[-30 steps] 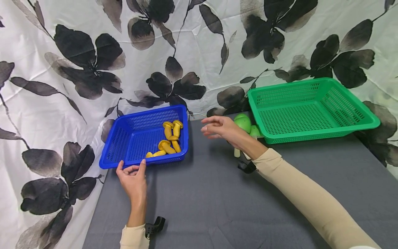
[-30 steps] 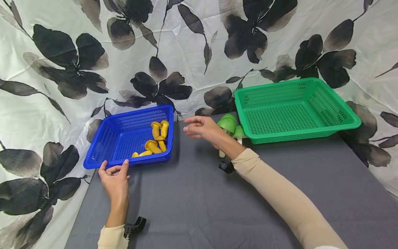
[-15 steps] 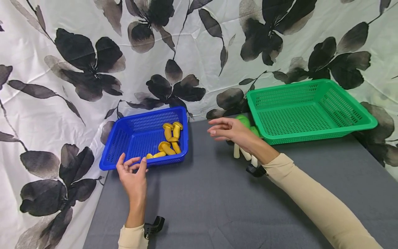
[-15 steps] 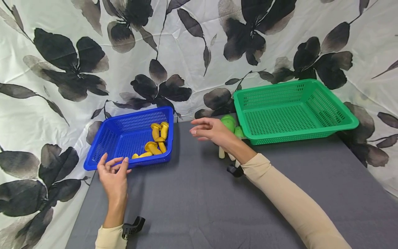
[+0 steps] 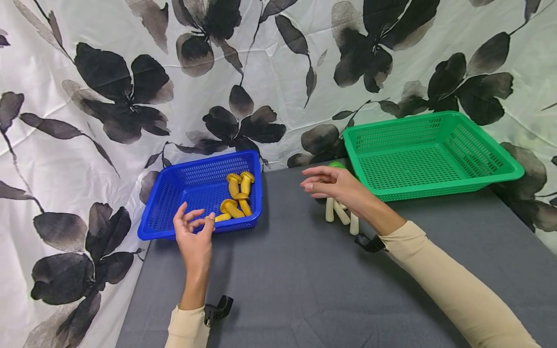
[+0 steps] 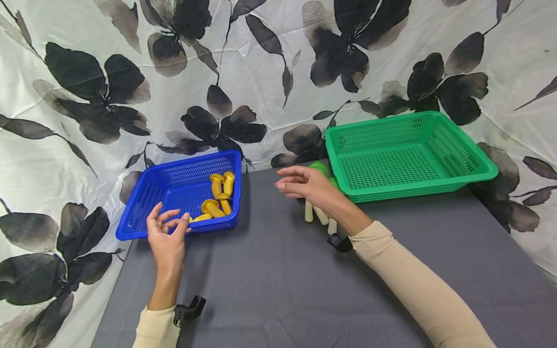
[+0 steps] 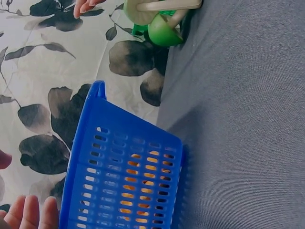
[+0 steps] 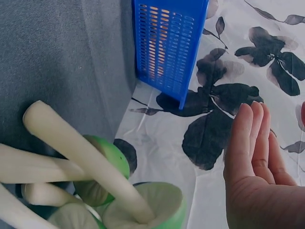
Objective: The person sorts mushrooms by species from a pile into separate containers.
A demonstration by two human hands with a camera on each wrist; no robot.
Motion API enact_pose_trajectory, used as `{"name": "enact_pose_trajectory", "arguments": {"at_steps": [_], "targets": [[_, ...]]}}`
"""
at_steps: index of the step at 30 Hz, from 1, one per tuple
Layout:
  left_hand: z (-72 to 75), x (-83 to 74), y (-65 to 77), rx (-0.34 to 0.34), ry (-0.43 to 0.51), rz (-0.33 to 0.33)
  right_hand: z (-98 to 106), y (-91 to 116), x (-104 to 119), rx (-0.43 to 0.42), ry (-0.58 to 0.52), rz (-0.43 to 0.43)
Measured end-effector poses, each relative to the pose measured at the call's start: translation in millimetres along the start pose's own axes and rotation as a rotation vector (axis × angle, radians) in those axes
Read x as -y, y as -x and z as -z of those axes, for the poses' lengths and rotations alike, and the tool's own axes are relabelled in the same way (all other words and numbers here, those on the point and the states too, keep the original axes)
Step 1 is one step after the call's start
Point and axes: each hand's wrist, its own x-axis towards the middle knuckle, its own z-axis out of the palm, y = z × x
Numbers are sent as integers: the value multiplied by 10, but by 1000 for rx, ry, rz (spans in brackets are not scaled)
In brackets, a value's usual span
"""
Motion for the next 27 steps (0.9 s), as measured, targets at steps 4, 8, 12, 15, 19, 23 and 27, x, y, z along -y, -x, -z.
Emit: {"name": "enact_pose_trajectory", "arguments": {"at_steps": [4, 8, 12, 15, 19, 23, 27], "targets": [[-45, -10, -4, 51, -18, -9, 32, 48, -15, -14, 11, 7], [-95, -44, -3, 83, -62, 11, 67, 94, -31, -31, 34, 3], [-153, -207, 49, 97, -99, 21, 101, 138, -50, -44, 64, 12], [-183, -317, 92, 109, -115, -5, 119, 170, -65, -49, 76, 19], [-210, -371, 113, 139, -108, -21, 143, 217, -78, -49, 70, 29], [-241, -321, 82, 171, -81, -21, 167, 255, -87, -55, 80, 29], [-263, -181, 27, 188, -74, -36, 181, 289, -106, -69, 98, 27]]}}
